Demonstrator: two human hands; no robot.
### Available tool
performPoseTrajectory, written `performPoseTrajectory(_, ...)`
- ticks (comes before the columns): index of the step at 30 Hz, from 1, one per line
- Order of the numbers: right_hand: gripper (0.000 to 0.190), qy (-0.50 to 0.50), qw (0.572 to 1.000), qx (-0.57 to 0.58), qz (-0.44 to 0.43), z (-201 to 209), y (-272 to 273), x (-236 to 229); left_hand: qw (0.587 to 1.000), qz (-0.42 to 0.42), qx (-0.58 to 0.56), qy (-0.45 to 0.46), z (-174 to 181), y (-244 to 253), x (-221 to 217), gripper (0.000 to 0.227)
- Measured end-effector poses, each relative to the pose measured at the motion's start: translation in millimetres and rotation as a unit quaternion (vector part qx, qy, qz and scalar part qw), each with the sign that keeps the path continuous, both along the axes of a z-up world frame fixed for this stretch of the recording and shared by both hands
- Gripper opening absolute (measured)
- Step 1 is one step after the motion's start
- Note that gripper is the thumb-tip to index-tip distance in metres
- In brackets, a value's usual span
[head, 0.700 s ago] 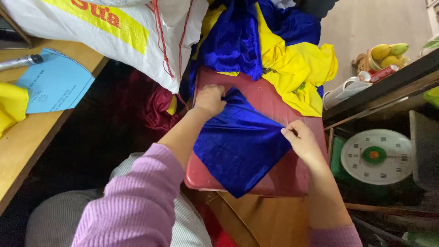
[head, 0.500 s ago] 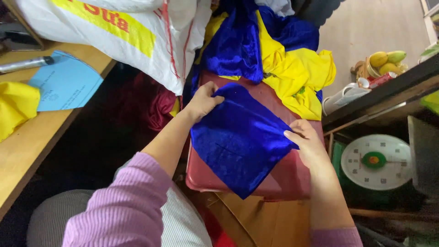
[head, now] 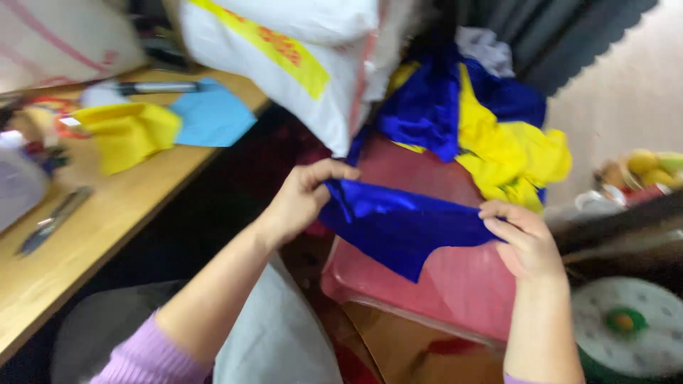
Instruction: Aligning a yellow fabric piece onto a blue fabric piece and sewing them together using a sewing machine.
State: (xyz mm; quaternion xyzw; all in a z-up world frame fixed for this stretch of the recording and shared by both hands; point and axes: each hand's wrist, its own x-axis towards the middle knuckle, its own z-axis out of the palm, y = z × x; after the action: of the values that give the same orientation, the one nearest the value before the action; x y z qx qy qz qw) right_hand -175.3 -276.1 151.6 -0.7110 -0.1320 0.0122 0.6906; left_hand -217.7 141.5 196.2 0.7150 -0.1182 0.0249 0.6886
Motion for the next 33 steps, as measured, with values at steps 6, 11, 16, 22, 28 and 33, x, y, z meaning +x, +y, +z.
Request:
performPoseTrajectory(6, 0.026, -0.080, 0.970, 0.005, 0.228, 44, 106, -22, 0.973, 0.166, 0.058, -0.146, 70, 81, -184, 0.044)
performPoseTrajectory(11, 0.029, -0.135, 0.911, -0.061, 0.386, 116, 269, -65, 0.934, 0.325, 0.097, -0.112, 122, 146, -337, 0.051)
performPoseTrajectory(16, 0.031, -0.174, 0.825, -0.078, 0.532, 190, 438, -149, 0.859, 0.507, -0.070, -0.026, 124, 222, -449, 0.050)
performPoseTrajectory(22, 0.030, -0.315, 0.729, -0.112, 0.597, 220, 616, -233, 0.727, 0.673, -0.136, -0.016, 140, 329, -501, 0.038)
performPoseTrajectory(28, 0.052, -0.453, 0.696, -0.252, 0.496, 185, 729, -249, 0.675, 0.701, -0.215, -0.076, 100, 408, -507, 0.018)
performPoseTrajectory(33, 0.043, -0.378, 0.726, -0.289, 0.496, 189, 741, -258, 0.647, 0.718, -0.235, -0.104, 88, 438, -497, 0.011)
